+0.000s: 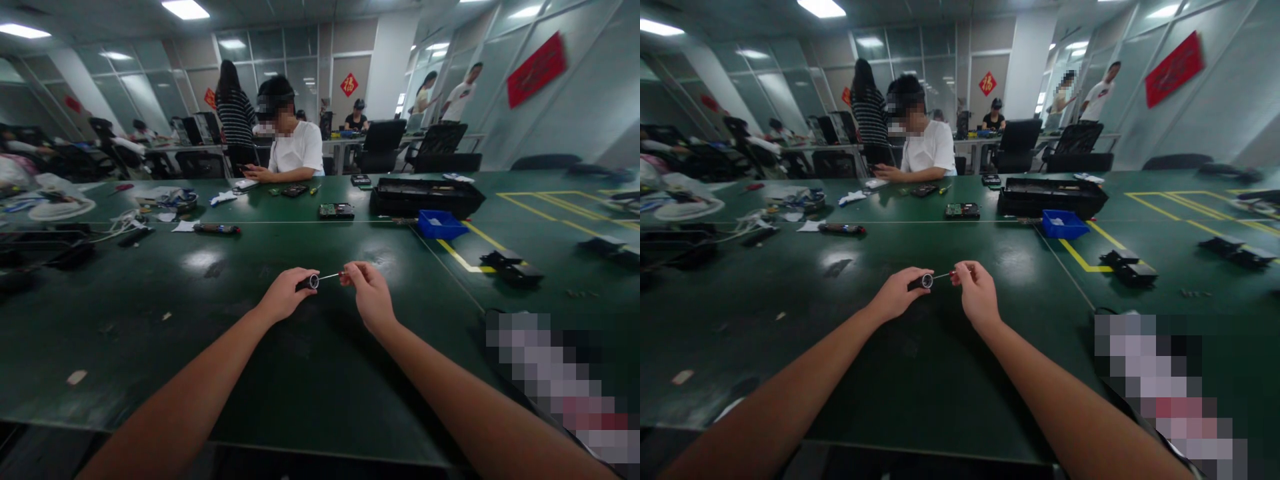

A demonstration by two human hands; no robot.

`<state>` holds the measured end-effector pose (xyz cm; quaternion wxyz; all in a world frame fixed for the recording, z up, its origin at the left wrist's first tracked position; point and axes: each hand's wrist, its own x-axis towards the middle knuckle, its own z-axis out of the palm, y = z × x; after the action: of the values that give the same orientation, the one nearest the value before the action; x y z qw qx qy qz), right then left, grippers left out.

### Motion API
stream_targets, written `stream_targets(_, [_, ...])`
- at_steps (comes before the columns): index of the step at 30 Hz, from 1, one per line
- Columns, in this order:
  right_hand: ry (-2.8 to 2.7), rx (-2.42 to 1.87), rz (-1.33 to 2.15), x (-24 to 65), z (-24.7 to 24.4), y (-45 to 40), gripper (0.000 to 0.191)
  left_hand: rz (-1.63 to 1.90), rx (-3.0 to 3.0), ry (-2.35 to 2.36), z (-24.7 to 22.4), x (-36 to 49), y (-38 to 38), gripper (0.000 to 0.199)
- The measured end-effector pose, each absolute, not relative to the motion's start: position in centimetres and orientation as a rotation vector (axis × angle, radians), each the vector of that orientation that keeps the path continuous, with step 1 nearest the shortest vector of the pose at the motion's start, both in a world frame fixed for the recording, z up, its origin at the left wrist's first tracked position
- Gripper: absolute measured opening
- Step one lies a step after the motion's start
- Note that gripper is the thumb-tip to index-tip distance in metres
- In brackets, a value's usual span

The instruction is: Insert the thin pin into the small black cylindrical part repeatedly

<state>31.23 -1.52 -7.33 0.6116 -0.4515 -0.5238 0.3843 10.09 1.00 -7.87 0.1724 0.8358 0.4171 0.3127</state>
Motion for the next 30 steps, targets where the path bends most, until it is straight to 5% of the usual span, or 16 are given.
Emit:
stream_targets(7, [-0.855, -1.082, 1.065, 32.5, -8.8, 0.6, 0.028, 0.729, 2.526, 1.225, -7.7, 10.5, 1.3, 0.039])
stream_targets(30, [-1.162, -1.067, 0.947, 32.0, -7.7, -0.7, 0.031, 0.855, 2.344, 1.273, -8.0, 10.3, 1.0, 0.042])
